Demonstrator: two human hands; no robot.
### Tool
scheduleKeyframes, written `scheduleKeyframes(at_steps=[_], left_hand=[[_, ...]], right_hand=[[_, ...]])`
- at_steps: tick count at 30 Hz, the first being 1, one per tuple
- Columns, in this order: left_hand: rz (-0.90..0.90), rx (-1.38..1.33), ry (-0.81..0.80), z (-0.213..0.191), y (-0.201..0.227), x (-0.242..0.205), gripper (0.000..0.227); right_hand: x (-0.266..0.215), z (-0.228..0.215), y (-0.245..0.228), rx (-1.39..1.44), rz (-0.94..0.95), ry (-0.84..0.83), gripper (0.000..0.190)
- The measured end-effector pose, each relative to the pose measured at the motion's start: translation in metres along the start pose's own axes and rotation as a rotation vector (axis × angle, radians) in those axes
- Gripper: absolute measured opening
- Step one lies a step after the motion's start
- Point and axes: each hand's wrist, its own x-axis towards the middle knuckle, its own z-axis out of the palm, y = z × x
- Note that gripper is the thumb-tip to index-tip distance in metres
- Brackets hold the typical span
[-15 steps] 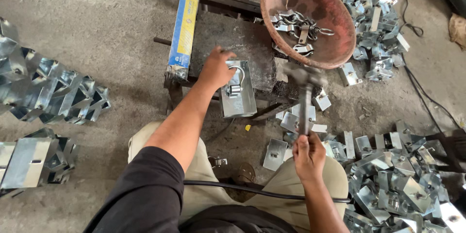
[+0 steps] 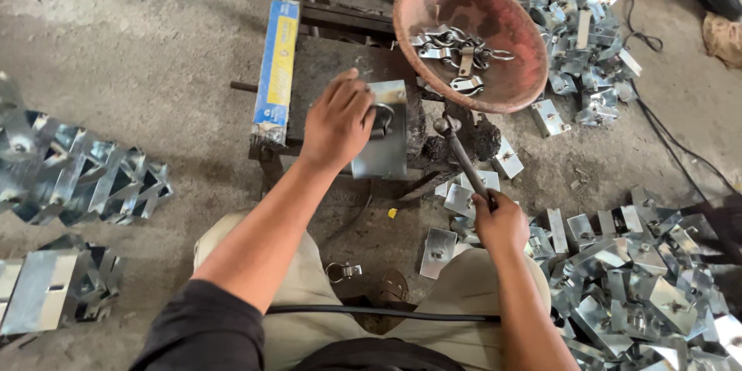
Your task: The person repeatedly picks up small metal plates and metal rings, places them on a workbench, and welds them together using a handheld welding torch. After welding, the person drops the finished assembly onto a pile on the floor.
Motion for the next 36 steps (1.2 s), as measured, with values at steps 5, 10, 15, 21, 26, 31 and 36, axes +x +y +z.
scheduleKeyframes(at_steps=[5, 10, 15, 21, 26, 31, 36], left_hand=[[0.203, 0.074, -0.454, -0.007, 0.009, -0.033, 0.036], [-0.006, -0.041, -0.665, 0.002, 0.002, -0.036, 0.05], [-0.188, -0.137, -0.304, 0.041, -0.004, -0.013, 0.036], [-0.587, -0.283, -0.475, 0.082, -0.017, 0.0, 0.014], [-0.57, -0.078, -0.245, 0.091, -0.028, -0.003, 0.011], [-0.503, -0.095, -0.152, 0.102, -0.03, -0.008, 0.007], [-0.447, -0.196, -0.088, 0.112, -0.035, -0.009, 0.01]], right_hand=[[0.037, 0.044, 0.024, 0.161, 0.02, -0.039, 0.049], [0.051, 0.085, 0.044, 0.404, 0.07, -0.117, 0.053], [0.051, 0.08, 0.051, 0.387, -0.025, -0.076, 0.058], [0.038, 0.007, 0.114, 0.576, 0.041, -0.124, 0.056], [-0.019, -0.041, 0.23, 0.04, 0.26, -0.022, 0.062], [-0.084, -0.015, 0.293, 0.199, 0.813, -0.426, 0.079], [-0.099, 0.037, 0.293, 1.388, 1.027, -0.275, 0.047]])
